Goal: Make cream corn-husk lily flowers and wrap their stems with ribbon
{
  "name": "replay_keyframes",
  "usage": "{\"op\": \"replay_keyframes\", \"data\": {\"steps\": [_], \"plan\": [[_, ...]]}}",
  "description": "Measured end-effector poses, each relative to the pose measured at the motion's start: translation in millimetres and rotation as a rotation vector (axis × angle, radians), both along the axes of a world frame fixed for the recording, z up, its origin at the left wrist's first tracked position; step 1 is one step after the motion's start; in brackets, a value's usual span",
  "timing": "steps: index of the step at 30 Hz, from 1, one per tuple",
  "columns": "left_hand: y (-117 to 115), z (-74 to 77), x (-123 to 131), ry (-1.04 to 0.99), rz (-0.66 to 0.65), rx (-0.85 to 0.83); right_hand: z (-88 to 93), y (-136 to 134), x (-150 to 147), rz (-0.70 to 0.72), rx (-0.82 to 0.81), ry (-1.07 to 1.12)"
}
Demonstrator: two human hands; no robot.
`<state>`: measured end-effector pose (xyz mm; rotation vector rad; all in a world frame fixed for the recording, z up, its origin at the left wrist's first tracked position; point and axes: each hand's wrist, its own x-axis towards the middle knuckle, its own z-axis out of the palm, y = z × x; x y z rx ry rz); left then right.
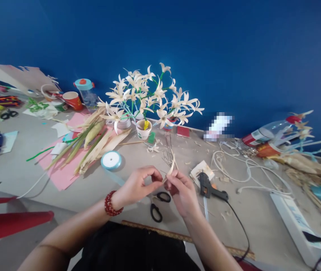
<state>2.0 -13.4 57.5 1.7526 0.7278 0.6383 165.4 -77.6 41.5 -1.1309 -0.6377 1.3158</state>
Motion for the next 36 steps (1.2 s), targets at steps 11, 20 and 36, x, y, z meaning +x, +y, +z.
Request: {"op": "replay_keyframes", "data": {"steps": [11,20,36], "plan": [[4.1,-14.6,-2.8,-0.058,0.093,-0.239,-10.9,-15.1,12.6,0.200,0.074,-0.747],[8.9,-32.3,-12.7,-0.257,0.186,-0.534,-33.9,-58.9,15.2,0.464,-0.006,-1.646],[0.9,-23.3,-12.6,-0.449,0.290,-0.531,-46.5,-61.4,54.0,0.169,-0.022,-0.337]]}}
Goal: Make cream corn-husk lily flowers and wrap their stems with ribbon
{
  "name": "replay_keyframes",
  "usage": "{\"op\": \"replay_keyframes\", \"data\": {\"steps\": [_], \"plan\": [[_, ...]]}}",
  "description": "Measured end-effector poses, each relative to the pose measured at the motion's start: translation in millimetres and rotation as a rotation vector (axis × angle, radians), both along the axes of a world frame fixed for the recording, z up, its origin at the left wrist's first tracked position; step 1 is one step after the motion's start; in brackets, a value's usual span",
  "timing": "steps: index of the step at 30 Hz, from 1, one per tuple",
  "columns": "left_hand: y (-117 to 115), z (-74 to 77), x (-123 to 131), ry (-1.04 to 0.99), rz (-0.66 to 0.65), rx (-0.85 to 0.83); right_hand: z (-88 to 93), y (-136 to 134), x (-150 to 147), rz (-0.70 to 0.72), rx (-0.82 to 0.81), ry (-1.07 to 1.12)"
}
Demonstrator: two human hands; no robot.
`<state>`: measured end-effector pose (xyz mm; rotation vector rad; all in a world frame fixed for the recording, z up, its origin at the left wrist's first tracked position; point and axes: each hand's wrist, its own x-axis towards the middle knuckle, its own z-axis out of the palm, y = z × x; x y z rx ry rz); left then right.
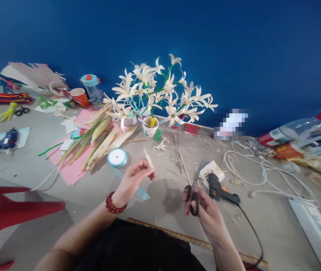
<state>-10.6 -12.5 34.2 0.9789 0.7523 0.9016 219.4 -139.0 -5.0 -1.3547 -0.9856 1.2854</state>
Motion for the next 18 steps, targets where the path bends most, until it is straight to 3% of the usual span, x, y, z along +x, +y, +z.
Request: {"op": "replay_keyframes", "data": {"steps": [6,10,18], "plan": [[-2.2,-1.4,13.2,0.056,0.156,0.142,13.5,-4.5,-35.1,0.216,-0.068,-0.165],[-6.0,-3.3,17.9,0.072,0.226,0.193,15.6,5.4,-52.1,0.201,-0.091,-0.195],[-16.7,-4.9,18.9,0.157,0.072,0.195,13.2,19.4,-59.2,0.185,-0.054,-0.072]]}}
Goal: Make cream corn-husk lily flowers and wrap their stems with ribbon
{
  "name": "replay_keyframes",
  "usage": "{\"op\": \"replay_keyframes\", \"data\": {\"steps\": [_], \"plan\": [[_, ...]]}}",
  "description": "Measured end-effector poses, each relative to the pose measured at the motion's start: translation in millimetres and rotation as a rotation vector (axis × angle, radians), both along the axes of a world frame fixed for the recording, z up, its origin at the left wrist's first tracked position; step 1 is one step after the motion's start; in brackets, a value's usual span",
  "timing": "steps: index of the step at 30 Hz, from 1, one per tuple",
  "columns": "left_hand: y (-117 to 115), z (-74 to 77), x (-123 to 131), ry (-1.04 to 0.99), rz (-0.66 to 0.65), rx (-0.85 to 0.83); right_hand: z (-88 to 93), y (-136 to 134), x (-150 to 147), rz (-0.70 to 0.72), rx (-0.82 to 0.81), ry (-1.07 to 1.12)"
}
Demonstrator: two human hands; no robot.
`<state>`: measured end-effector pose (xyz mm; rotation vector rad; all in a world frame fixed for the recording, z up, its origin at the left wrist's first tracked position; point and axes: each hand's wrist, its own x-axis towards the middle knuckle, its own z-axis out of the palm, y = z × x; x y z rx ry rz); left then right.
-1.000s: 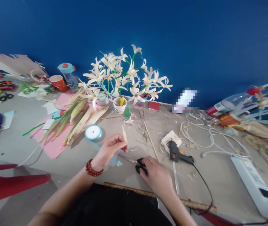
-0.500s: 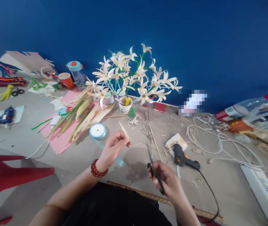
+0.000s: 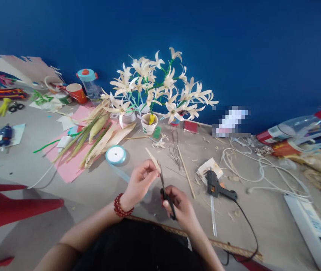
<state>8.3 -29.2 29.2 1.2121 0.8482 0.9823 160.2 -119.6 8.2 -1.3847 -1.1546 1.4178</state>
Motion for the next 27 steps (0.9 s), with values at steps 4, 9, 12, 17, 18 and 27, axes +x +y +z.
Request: {"op": "replay_keyframes", "data": {"steps": [4,9,12,17,18,27], "plan": [[-2.1,2.1,-0.2,0.020,-0.034,-0.030,-0.6,-1.0,2.1,0.049,-0.034,0.148],[-0.8,2.6,0.0,-0.005,-0.048,-0.040,-3.6,-1.8,2.4,0.047,-0.045,0.226],[-0.3,2.9,0.0,0.006,-0.050,-0.040,-5.3,-1.0,1.7,0.040,-0.041,0.218],[-0.3,3.6,-0.2,0.004,-0.061,-0.058,-8.7,-1.8,1.4,0.024,-0.041,0.226],[-0.3,3.4,-0.2,-0.002,-0.064,-0.060,-9.3,-2.0,1.5,0.022,-0.043,0.228],[2.6,8.9,-4.3,0.051,-0.118,-0.036,-8.0,-2.8,5.9,0.044,-0.040,0.136]]}}
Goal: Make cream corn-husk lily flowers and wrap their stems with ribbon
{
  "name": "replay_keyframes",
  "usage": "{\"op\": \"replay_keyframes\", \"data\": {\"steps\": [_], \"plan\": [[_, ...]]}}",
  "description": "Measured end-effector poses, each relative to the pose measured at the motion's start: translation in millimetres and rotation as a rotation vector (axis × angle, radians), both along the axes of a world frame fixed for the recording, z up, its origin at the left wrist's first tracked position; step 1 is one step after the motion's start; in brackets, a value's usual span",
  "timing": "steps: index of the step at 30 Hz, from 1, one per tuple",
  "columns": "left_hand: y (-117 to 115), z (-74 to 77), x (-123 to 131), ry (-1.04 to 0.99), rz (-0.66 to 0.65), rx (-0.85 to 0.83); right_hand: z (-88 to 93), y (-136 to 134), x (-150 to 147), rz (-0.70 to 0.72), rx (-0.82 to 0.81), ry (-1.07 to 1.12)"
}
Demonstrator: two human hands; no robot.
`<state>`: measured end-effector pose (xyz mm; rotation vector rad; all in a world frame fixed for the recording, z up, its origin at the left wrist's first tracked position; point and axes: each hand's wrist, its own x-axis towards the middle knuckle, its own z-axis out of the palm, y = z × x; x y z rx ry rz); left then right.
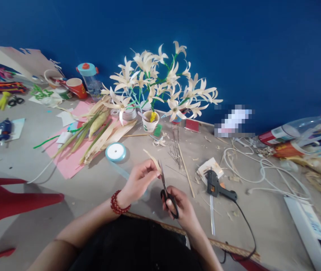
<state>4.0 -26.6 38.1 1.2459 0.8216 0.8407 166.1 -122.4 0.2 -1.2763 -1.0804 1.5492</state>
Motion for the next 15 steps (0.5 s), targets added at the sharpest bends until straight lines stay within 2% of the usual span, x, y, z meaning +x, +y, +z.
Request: {"op": "replay_keyframes", "data": {"steps": [8,15], "plan": [[3.9,3.8,-5.3,-0.015,-0.087,-0.036,-0.8,-3.0,2.8,0.032,-0.002,-0.023],[4.4,6.3,-6.0,-0.052,-0.097,-0.043,-2.5,-4.8,1.1,0.037,0.015,0.003]]}}
